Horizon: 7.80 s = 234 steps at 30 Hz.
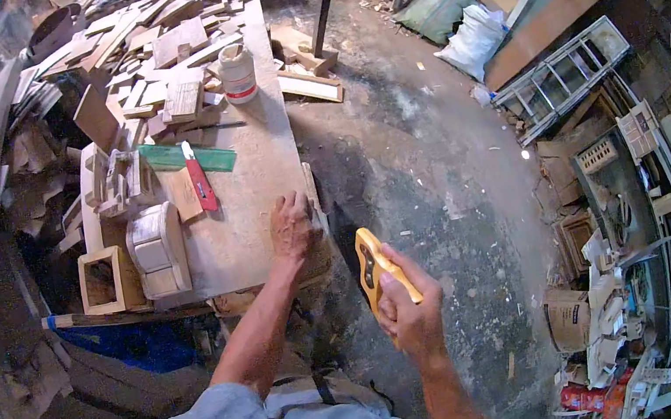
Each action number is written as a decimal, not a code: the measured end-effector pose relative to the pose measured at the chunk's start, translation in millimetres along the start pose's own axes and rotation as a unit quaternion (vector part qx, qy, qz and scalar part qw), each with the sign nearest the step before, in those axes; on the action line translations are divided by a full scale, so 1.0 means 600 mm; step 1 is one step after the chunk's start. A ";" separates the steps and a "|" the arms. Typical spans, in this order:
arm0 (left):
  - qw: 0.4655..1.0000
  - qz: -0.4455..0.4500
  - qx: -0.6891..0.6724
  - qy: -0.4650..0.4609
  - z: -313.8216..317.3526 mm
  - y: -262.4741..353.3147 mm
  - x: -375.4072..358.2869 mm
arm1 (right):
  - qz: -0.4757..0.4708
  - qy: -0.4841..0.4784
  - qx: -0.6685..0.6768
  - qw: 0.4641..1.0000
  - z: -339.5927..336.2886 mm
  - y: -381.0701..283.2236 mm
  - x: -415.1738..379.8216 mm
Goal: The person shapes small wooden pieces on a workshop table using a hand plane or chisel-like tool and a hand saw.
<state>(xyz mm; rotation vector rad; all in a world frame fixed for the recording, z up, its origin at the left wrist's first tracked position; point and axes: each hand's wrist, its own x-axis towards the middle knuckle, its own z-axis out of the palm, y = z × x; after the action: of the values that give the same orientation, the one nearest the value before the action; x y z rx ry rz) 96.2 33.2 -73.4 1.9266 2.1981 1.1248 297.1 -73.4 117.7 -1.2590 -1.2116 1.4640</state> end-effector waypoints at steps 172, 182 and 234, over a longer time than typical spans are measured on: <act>0.994 -0.004 0.108 -0.029 -0.046 0.039 -0.047 | -0.233 0.090 -0.137 0.959 0.011 0.184 -0.048; 0.994 0.021 0.105 0.007 -0.045 0.035 -0.048 | -0.088 0.108 0.005 0.990 -0.030 0.178 -0.098; 0.993 0.012 0.110 0.036 -0.037 0.040 -0.047 | -0.142 0.038 0.071 0.987 -0.019 0.184 -0.023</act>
<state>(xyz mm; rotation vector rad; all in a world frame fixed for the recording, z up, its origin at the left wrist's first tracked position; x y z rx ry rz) 113.9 -2.7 -57.2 2.0290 2.4354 1.0086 309.9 -105.8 11.3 -0.9933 -1.1613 1.2591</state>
